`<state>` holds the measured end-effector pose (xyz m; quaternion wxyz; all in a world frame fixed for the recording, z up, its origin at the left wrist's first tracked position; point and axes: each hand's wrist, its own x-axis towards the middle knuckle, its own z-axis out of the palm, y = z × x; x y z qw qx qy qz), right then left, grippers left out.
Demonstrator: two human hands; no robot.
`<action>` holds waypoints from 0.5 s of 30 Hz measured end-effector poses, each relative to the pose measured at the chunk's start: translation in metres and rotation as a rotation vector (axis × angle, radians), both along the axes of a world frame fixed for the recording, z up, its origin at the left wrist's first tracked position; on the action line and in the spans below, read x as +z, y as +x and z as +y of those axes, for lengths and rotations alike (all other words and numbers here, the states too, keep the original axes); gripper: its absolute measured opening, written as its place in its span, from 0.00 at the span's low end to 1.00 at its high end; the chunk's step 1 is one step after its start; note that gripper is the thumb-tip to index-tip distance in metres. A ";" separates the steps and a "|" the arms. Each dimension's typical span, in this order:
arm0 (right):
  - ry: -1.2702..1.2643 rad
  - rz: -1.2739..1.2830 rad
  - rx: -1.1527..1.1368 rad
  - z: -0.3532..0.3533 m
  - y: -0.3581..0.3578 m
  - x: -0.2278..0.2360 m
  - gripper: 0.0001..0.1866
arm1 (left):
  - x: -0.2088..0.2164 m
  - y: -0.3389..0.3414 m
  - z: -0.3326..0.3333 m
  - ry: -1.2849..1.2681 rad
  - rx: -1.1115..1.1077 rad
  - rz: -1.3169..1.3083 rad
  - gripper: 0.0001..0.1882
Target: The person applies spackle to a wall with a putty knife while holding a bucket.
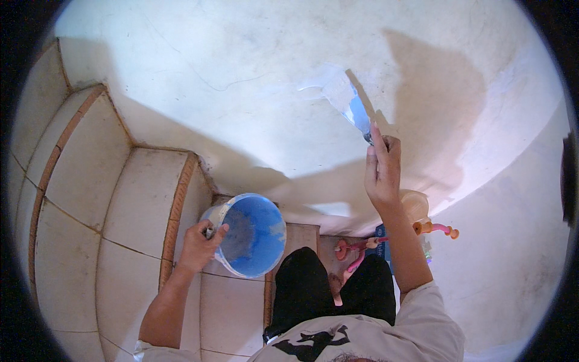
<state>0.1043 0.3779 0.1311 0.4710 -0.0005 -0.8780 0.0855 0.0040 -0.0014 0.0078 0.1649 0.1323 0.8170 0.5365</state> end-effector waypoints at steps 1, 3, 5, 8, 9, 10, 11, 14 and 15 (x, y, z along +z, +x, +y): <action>0.047 0.029 -0.055 0.003 -0.005 -0.002 0.27 | 0.003 0.000 0.001 0.003 -0.004 -0.010 0.24; 0.145 0.087 -0.165 0.009 -0.016 -0.005 0.26 | 0.001 -0.001 0.001 0.009 -0.008 -0.015 0.24; 0.174 0.082 -0.199 0.015 -0.024 -0.004 0.26 | -0.010 -0.004 -0.001 0.013 -0.008 -0.003 0.24; 0.163 0.066 -0.226 0.025 -0.029 -0.007 0.27 | -0.007 -0.001 0.002 0.025 0.011 -0.020 0.24; 0.152 0.062 -0.231 0.028 -0.028 -0.008 0.27 | -0.007 -0.002 0.004 0.014 0.007 -0.019 0.24; 0.129 0.042 -0.221 0.030 -0.025 -0.010 0.26 | -0.007 -0.002 0.003 0.000 0.009 -0.020 0.24; 0.107 0.023 -0.212 0.033 -0.017 -0.012 0.26 | -0.008 -0.003 0.003 -0.014 0.010 -0.021 0.24; 0.067 0.012 -0.192 0.041 0.004 -0.026 0.26 | -0.017 -0.005 -0.004 -0.002 0.015 0.048 0.25; 0.064 0.016 -0.194 0.043 0.013 -0.029 0.25 | -0.015 -0.005 -0.002 -0.001 0.001 0.030 0.24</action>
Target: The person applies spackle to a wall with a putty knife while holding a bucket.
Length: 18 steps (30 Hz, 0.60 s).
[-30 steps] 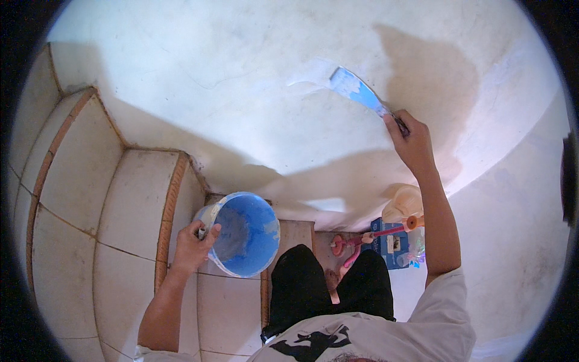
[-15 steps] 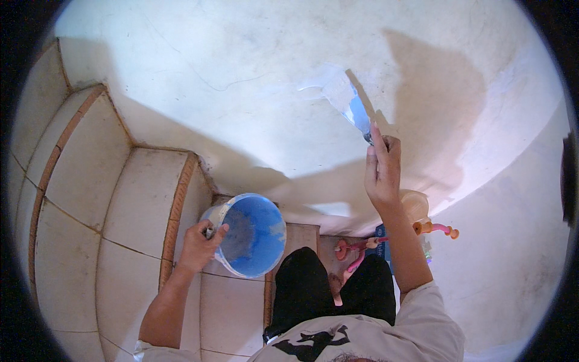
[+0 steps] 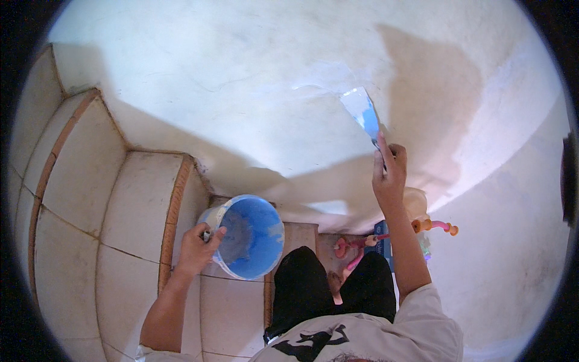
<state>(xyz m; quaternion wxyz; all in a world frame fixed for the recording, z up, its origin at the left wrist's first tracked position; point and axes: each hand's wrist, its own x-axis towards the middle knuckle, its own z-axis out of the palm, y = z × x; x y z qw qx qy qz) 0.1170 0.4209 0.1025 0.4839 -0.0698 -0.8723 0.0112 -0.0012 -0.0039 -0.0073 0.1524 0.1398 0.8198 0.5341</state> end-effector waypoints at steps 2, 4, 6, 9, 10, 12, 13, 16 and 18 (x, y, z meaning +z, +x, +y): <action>0.053 -0.007 -0.007 -0.006 0.011 -0.002 0.26 | 0.008 0.001 0.001 -0.009 -0.011 -0.034 0.24; 0.099 -0.043 0.017 -0.020 0.011 0.005 0.29 | 0.008 0.002 0.001 -0.004 -0.007 -0.041 0.24; 0.143 -0.111 0.065 -0.042 0.006 0.018 0.34 | 0.011 0.003 0.002 -0.011 -0.004 -0.054 0.24; 0.271 -0.260 0.023 -0.070 -0.010 0.050 0.30 | 0.014 0.004 0.003 -0.030 0.007 -0.072 0.25; 0.291 -0.279 0.010 -0.076 -0.015 0.061 0.30 | 0.011 0.003 0.003 -0.028 0.007 -0.074 0.25; 0.329 -0.319 -0.018 -0.081 -0.023 0.083 0.30 | 0.013 0.003 0.003 -0.039 0.008 -0.070 0.26; 0.370 -0.325 -0.045 -0.080 -0.025 0.092 0.30 | 0.015 0.005 0.004 -0.051 0.012 -0.066 0.26; 0.461 -0.340 -0.107 -0.074 -0.019 0.118 0.30 | 0.013 0.002 0.002 -0.060 -0.004 -0.072 0.26; 0.473 -0.339 -0.119 -0.070 -0.010 0.131 0.29 | 0.009 0.001 0.002 -0.038 -0.011 -0.076 0.27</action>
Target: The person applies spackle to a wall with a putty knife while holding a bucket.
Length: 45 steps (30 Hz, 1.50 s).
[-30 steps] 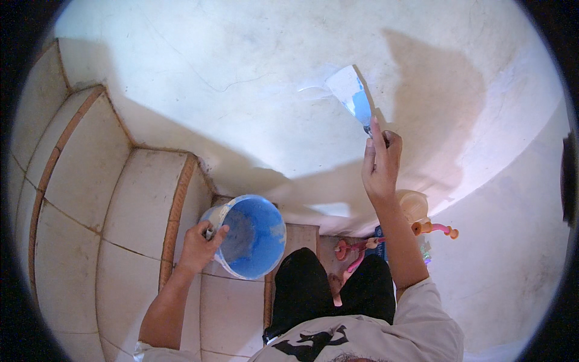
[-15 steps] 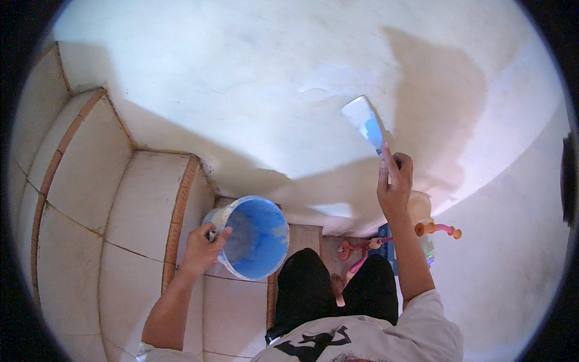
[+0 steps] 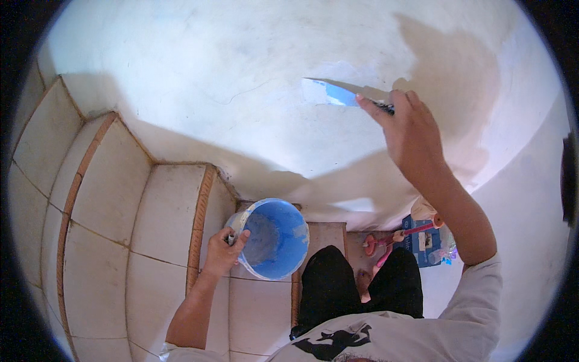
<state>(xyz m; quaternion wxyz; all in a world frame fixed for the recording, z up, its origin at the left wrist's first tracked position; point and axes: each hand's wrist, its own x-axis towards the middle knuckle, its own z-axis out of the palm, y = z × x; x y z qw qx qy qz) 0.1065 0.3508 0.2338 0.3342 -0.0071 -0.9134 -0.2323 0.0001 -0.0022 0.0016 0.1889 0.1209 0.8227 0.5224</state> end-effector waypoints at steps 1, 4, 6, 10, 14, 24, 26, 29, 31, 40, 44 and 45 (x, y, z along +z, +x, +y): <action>0.014 0.012 -0.015 0.004 0.003 0.004 0.29 | -0.001 0.001 0.001 0.020 0.003 0.004 0.27; 0.042 0.039 -0.062 0.015 0.014 0.014 0.28 | -0.003 0.001 0.002 0.048 0.011 0.020 0.27; 0.035 0.041 -0.092 0.022 0.021 0.018 0.28 | -0.002 0.001 0.003 0.041 0.015 0.027 0.27; -0.022 0.056 -0.094 0.038 0.036 0.026 0.27 | 0.001 0.003 0.002 0.030 0.018 0.016 0.26; -0.102 0.108 -0.084 0.053 0.053 0.027 0.27 | -0.001 0.003 -0.001 0.039 0.022 0.010 0.25; -0.351 0.218 0.142 0.052 0.032 -0.047 0.27 | 0.003 0.004 0.003 0.021 0.017 0.035 0.25; -0.336 0.245 0.134 0.046 0.019 -0.051 0.27 | 0.006 0.005 0.003 0.026 0.021 0.040 0.25; -0.366 0.308 0.119 0.058 0.010 -0.059 0.27 | 0.002 0.004 0.001 0.021 0.004 0.060 0.24; -0.386 0.340 0.129 0.072 0.007 -0.068 0.27 | -0.001 0.003 0.000 0.039 0.005 0.023 0.24; -0.520 0.329 0.157 0.106 0.041 -0.109 0.24 | 0.003 0.005 0.003 0.049 0.022 -0.004 0.24; -0.495 0.349 0.224 0.086 0.018 -0.094 0.24 | 0.001 0.004 0.002 0.062 0.009 -0.012 0.25; -0.474 0.343 0.220 0.082 0.010 -0.088 0.24 | 0.000 0.004 0.001 0.061 0.009 -0.013 0.25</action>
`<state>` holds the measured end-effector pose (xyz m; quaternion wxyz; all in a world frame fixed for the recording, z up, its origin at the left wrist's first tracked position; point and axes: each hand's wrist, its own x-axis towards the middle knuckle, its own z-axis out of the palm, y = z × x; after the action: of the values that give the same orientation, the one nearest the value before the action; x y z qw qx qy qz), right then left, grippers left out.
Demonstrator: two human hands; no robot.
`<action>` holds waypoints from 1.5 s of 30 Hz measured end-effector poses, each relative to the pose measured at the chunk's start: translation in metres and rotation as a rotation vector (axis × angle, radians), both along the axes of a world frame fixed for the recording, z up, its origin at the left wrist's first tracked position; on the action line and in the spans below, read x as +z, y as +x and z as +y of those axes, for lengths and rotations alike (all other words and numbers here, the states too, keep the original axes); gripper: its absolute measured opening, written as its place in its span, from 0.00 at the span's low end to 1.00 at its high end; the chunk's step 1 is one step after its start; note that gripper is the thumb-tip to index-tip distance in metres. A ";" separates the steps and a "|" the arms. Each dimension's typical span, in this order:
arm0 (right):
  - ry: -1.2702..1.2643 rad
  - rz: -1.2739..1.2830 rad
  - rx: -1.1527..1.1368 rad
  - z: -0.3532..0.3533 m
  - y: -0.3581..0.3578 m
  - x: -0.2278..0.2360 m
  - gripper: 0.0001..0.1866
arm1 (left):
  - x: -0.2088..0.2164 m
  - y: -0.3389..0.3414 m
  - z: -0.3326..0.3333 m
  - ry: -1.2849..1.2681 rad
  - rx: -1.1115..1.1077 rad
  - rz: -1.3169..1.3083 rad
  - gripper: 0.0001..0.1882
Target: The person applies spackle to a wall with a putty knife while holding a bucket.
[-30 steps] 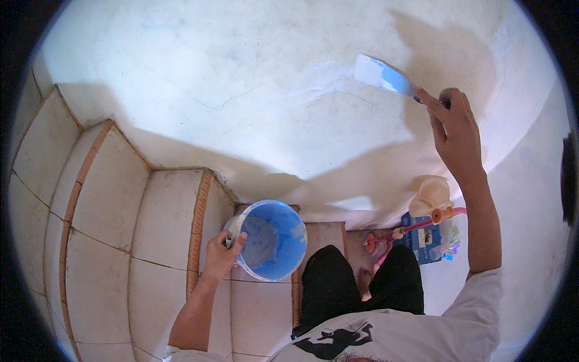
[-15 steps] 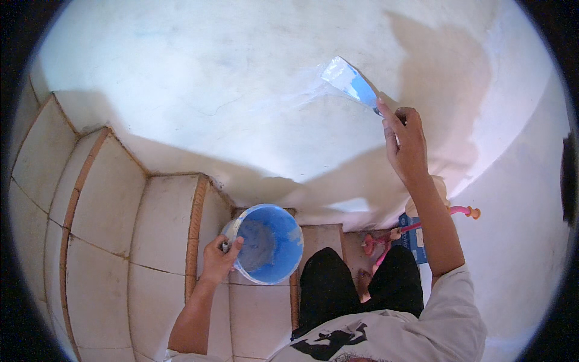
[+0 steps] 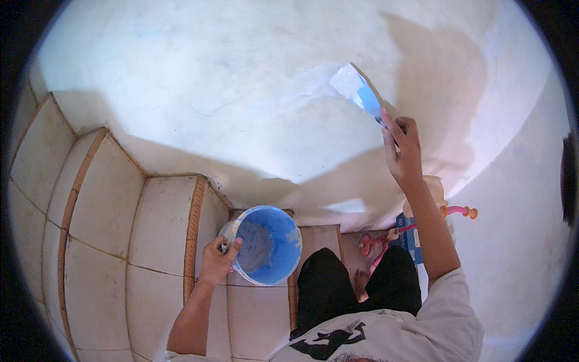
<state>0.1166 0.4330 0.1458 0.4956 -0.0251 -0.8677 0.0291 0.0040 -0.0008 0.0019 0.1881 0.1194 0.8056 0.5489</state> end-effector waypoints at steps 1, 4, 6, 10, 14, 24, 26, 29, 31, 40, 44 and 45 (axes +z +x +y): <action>0.004 0.014 -0.013 0.000 -0.006 0.003 0.24 | 0.000 0.000 0.000 0.000 0.000 -0.002 0.25; -0.016 0.033 -0.043 0.005 -0.013 0.004 0.24 | 0.001 -0.001 -0.001 -0.037 0.006 0.024 0.24; -0.063 0.012 -0.065 0.017 0.002 -0.006 0.24 | 0.000 -0.001 0.001 -0.049 0.012 0.041 0.24; 0.038 -0.047 -0.143 0.025 0.035 -0.023 0.29 | 0.001 -0.001 0.007 -0.026 0.026 0.050 0.25; 0.267 -0.268 -0.144 -0.036 0.033 0.021 0.31 | 0.002 0.000 -0.001 -0.012 0.007 0.023 0.25; 0.600 -0.417 -0.097 -0.106 -0.026 0.084 0.25 | -0.012 -0.007 -0.001 -0.035 -0.010 0.073 0.25; 0.615 -0.429 -0.172 -0.099 -0.020 0.089 0.25 | -0.005 -0.006 -0.001 -0.035 -0.013 0.008 0.26; 0.674 -0.411 -0.280 -0.088 -0.003 0.099 0.25 | -0.002 -0.002 0.002 -0.020 0.004 0.043 0.26; 0.708 -0.410 -0.331 -0.083 0.008 0.107 0.26 | -0.005 -0.004 0.000 -0.018 0.007 0.025 0.26; 0.645 -0.395 -0.491 -0.064 0.049 0.137 0.27 | 0.001 -0.003 0.002 -0.039 0.006 0.024 0.25; 0.582 -0.355 -0.441 -0.060 0.060 0.141 0.28 | 0.006 0.000 0.002 -0.044 0.009 -0.012 0.24; 0.539 -0.317 -0.383 -0.058 0.061 0.139 0.28 | 0.003 -0.002 0.002 -0.032 0.006 -0.009 0.24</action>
<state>0.1773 0.3754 0.2845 0.3402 -0.0599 -0.8898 -0.2983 0.0021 0.0011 0.0051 0.1922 0.1116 0.8137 0.5371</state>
